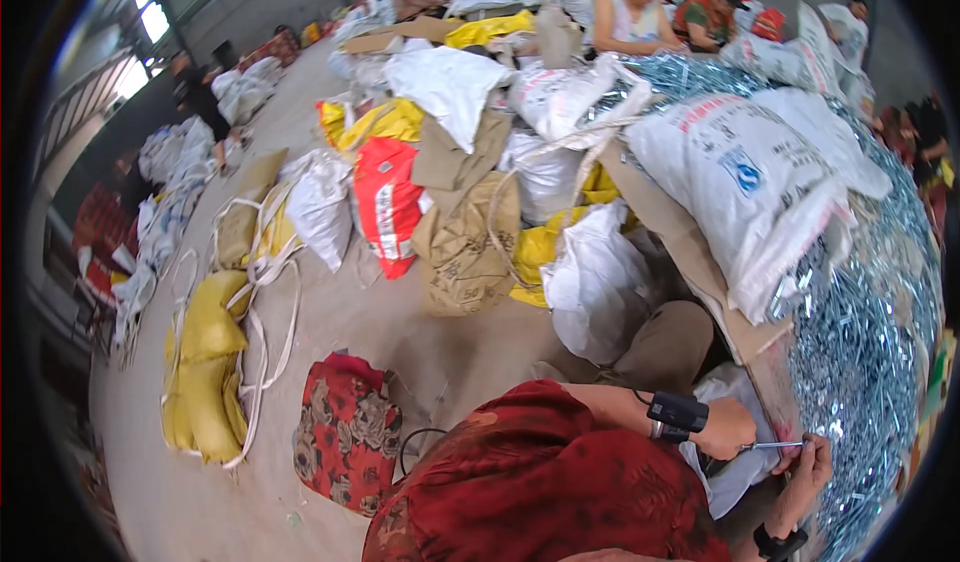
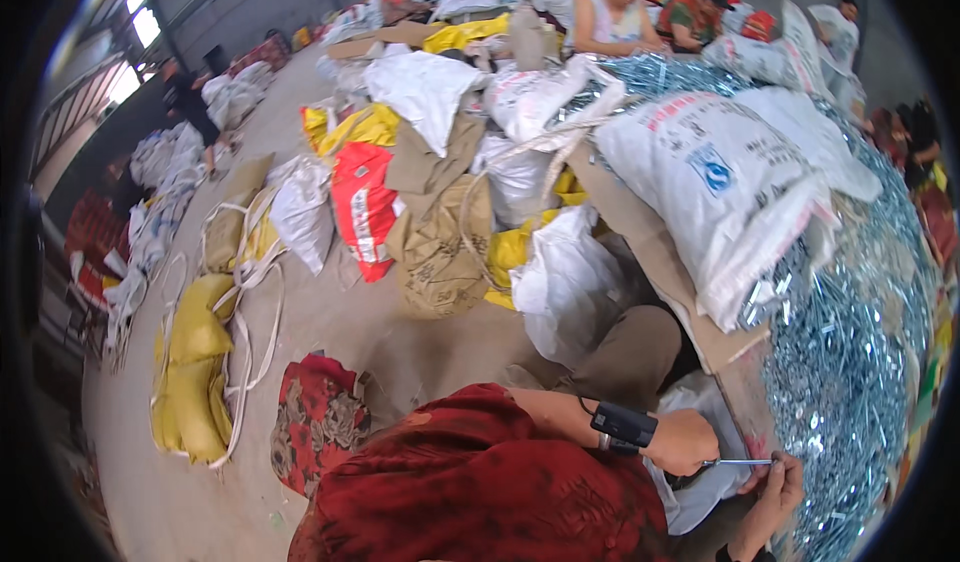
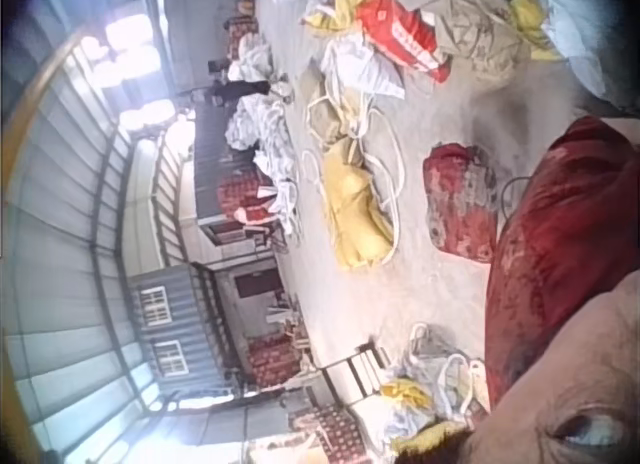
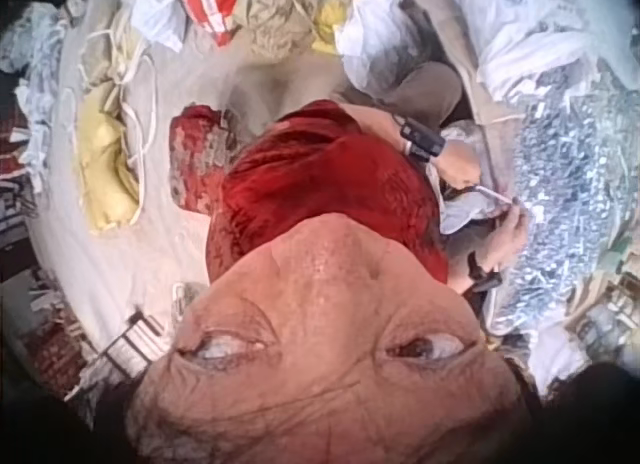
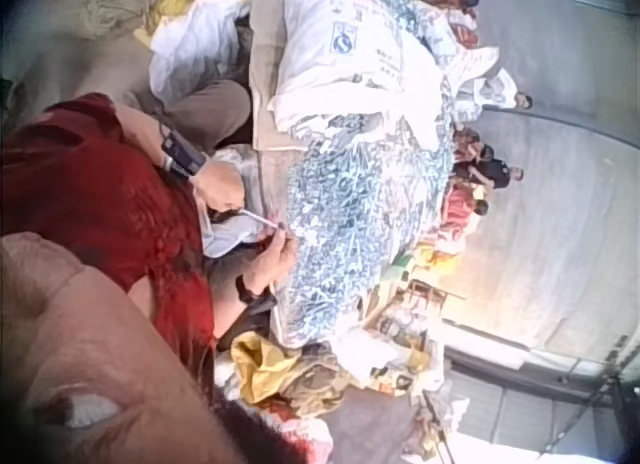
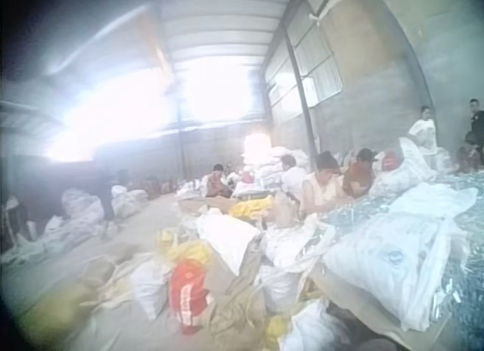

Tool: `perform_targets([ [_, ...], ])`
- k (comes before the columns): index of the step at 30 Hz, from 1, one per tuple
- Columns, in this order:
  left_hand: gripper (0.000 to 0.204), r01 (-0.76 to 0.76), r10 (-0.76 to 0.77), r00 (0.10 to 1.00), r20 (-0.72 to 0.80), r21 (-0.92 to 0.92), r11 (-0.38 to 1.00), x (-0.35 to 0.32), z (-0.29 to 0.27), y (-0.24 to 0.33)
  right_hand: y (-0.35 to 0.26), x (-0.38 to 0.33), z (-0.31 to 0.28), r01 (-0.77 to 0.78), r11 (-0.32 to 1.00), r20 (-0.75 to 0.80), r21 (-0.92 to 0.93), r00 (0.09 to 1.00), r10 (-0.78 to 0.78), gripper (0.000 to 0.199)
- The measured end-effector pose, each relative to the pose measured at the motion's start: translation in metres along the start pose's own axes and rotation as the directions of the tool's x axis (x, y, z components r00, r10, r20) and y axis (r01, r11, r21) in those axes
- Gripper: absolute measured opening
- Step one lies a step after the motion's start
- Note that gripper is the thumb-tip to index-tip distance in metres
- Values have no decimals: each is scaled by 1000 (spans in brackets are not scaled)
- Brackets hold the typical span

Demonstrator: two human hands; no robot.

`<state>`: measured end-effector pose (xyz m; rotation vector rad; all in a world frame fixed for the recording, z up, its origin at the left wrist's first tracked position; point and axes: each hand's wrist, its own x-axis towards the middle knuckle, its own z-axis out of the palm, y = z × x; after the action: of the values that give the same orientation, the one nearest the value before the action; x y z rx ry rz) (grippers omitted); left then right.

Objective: Assembling bolts by sliding washers onto them and sorting them into bags.

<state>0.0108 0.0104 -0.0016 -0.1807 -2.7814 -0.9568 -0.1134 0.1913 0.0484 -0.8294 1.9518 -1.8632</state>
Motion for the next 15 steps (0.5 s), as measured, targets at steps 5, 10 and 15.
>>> perform_targets([
  [5, 21, 64, -62, 997, -42, 43, 997, -22, -19, -13, 19, 25, 8, 60, 991, 156, -118, 987, -41, 14],
  [10, 16, 93, -80, 970, -229, 44, 995, -34, -40, -19, 34, 39, 28, 162, 974, 295, -156, 949, -111, 13],
  [15, 14, 58, -36, 968, -250, 80, 995, -36, -48, -33, 9, 42, 60, 7, 996, -39, 94, 999, -4, 13],
])
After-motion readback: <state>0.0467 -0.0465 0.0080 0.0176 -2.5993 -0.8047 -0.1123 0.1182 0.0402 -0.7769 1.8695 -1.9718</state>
